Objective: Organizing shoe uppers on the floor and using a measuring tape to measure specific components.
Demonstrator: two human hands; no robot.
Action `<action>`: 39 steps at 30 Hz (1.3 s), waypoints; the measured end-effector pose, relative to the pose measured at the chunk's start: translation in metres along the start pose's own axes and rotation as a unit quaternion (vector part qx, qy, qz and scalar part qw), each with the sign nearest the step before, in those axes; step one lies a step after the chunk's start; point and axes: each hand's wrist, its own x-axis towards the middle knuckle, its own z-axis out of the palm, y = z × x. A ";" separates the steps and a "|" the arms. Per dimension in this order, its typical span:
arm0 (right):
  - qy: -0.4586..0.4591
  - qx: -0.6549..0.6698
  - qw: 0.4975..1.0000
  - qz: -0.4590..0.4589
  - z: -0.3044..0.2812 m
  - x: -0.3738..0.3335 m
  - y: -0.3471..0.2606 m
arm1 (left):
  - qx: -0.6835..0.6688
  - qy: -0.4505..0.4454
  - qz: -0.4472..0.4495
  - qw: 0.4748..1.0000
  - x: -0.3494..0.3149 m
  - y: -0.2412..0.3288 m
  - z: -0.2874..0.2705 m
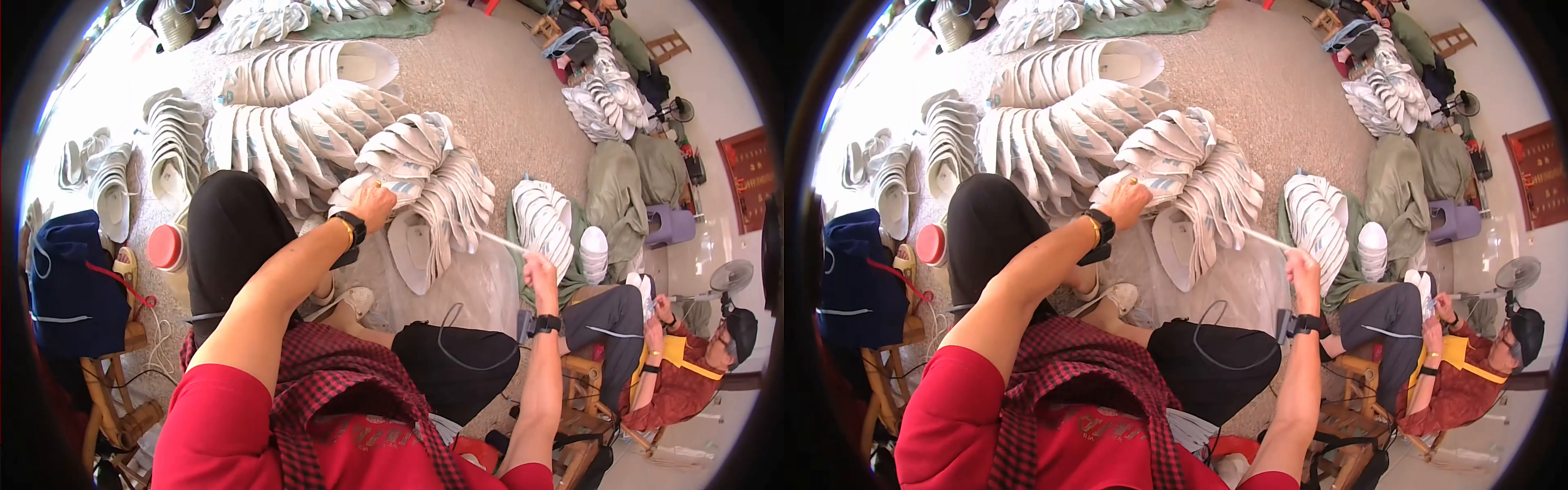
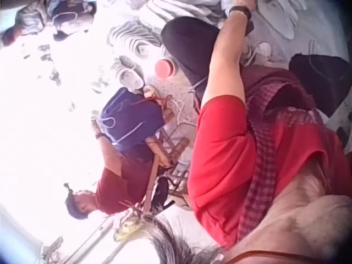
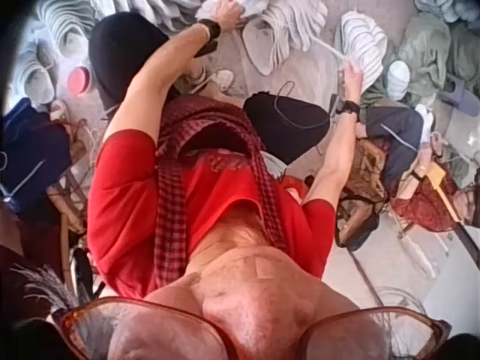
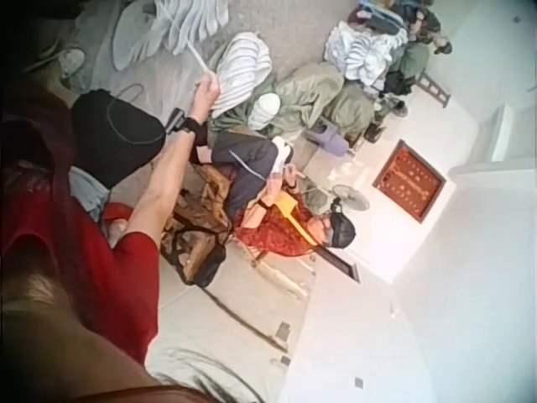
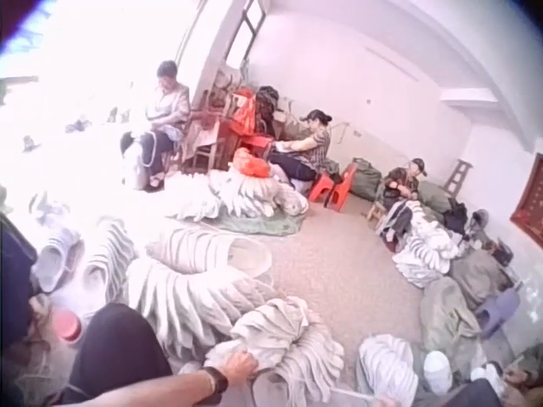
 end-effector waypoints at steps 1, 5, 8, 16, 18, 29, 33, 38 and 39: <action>-0.031 -0.132 0.990 0.029 -0.007 -0.003 0.005 | -0.050 -0.066 0.008 0.996 0.005 -0.004 -0.014; -0.038 -0.279 0.958 0.056 -0.040 -0.019 -0.019 | -0.093 -0.075 0.086 0.989 0.014 -0.012 -0.120; -0.116 -0.140 0.979 0.096 -0.100 -0.025 -0.080 | -0.171 0.139 0.120 0.968 -0.024 -0.008 -0.226; 0.197 -0.095 0.962 -0.167 -0.263 -0.092 -0.256 | -0.423 0.175 0.030 0.888 -0.314 -0.002 -0.401; 0.204 -0.029 0.955 -0.212 -0.229 -0.109 -0.262 | -0.411 0.226 0.057 0.881 -0.368 0.002 -0.408; -0.163 -0.036 0.970 -0.175 0.150 -0.197 -0.144 | -0.468 0.250 -0.176 0.829 -0.469 -0.011 -0.377; -0.296 -0.100 0.921 -0.232 0.181 -0.172 -0.154 | -0.549 0.214 -0.238 0.772 -0.415 -0.058 -0.347; -0.204 -0.420 0.805 -0.365 0.169 -0.123 -0.120 | -0.764 0.141 -0.177 0.604 -0.328 -0.068 -0.307; -0.211 -0.459 0.771 -0.387 0.165 -0.116 -0.111 | -0.820 0.117 -0.121 0.547 -0.321 -0.061 -0.301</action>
